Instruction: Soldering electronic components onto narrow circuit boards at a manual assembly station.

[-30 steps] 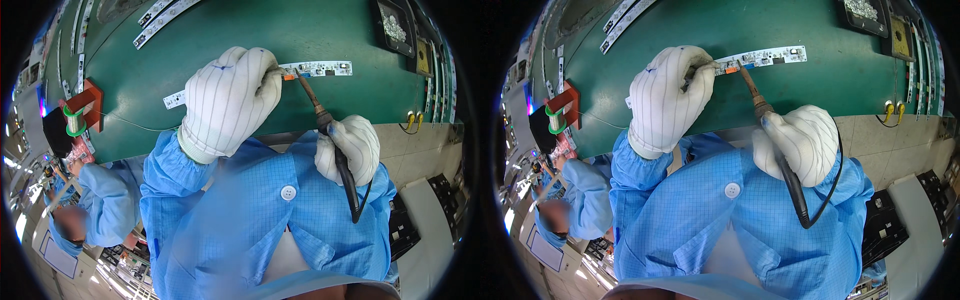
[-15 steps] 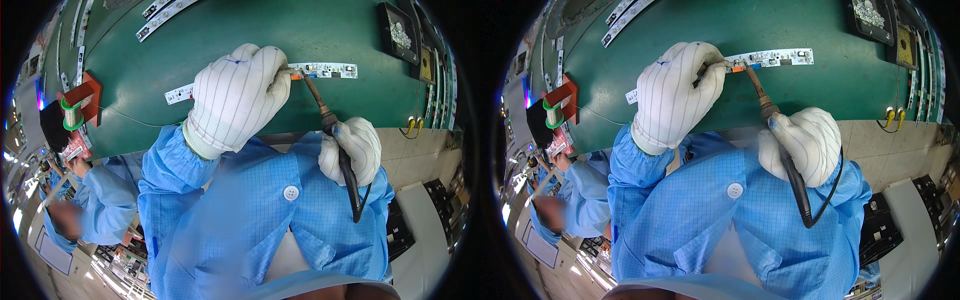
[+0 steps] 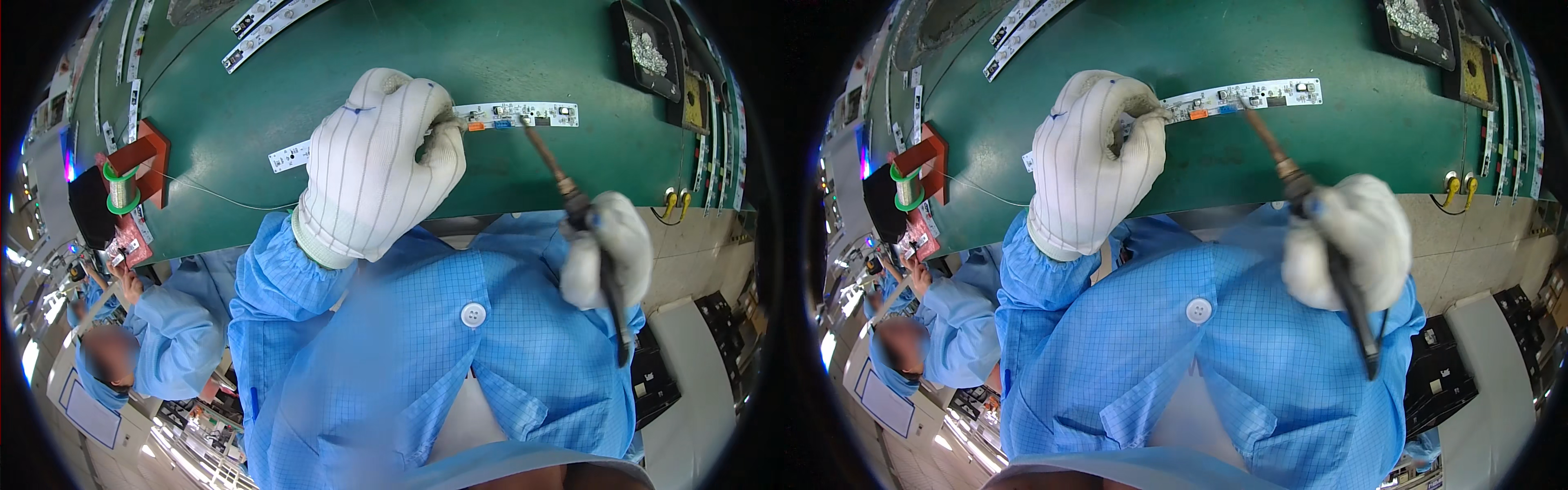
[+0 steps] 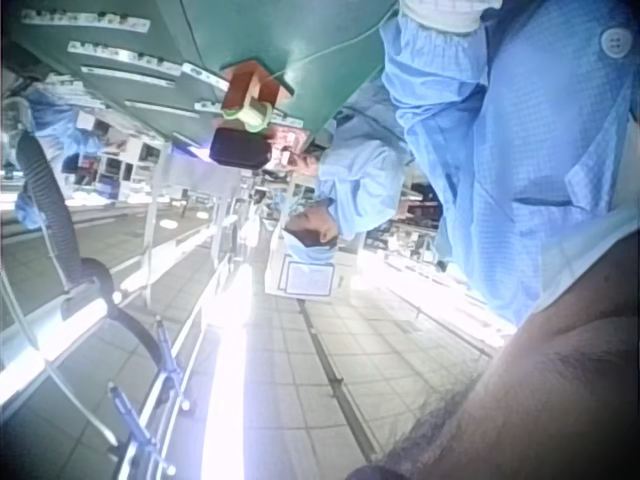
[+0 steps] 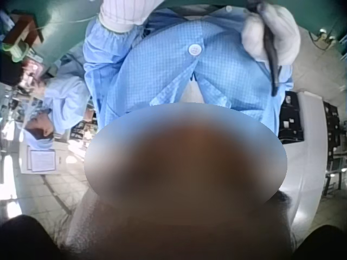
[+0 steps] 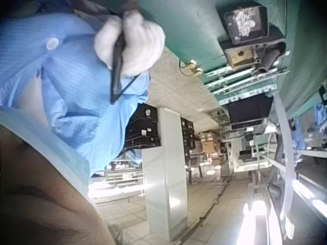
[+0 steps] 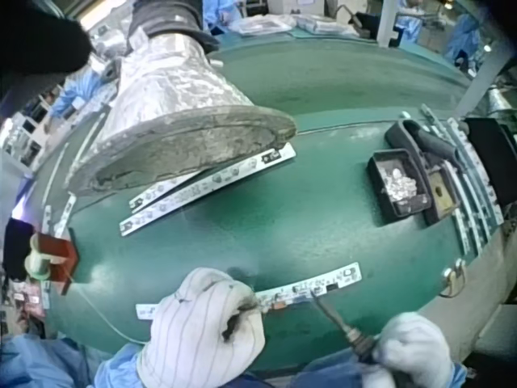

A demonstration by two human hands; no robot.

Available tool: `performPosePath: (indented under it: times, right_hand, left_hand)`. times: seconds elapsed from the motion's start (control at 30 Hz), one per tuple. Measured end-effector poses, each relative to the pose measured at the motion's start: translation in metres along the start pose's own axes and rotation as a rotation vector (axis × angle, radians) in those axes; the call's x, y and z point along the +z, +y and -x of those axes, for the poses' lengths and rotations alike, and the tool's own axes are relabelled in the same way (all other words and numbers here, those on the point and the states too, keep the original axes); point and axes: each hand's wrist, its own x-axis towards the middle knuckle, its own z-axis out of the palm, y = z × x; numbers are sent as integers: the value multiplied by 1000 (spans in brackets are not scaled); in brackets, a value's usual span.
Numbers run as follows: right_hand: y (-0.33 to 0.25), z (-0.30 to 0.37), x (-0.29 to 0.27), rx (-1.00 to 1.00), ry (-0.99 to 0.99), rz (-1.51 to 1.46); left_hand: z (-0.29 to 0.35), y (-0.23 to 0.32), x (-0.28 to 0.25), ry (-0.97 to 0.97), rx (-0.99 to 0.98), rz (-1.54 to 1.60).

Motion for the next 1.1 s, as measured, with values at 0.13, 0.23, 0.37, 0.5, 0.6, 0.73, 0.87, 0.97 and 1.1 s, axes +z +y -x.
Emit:
performPosePath:
  times: [0.13,0.23,0.37,0.5,0.6,0.73,0.87,0.97,1.1]
  right_hand:
    - [1,-16,-14,219,236,-93]
    - [12,-28,-31,375,201,-57]
    - [18,-42,-48,502,127,-87]
    - [27,-54,-47,460,30,-151]
    - [30,-55,-45,468,6,-157]
    - [31,-55,-44,514,18,-187]
    - [31,-55,-44,530,19,-163]
    - [40,-56,-35,522,-18,-239]
    - [37,-56,-43,569,0,-258]
  left_hand:
    - [-8,14,2,85,38,-18]
    - [-7,12,17,176,138,-94]
    - [-6,15,27,164,123,-68]
    - [-4,13,34,160,113,-114]
    - [-4,14,37,159,111,-131]
    - [-2,15,38,138,109,-138]
    - [-2,14,42,156,126,-139]
    - [4,9,42,150,104,-158]
    - [-2,12,41,142,141,-136]
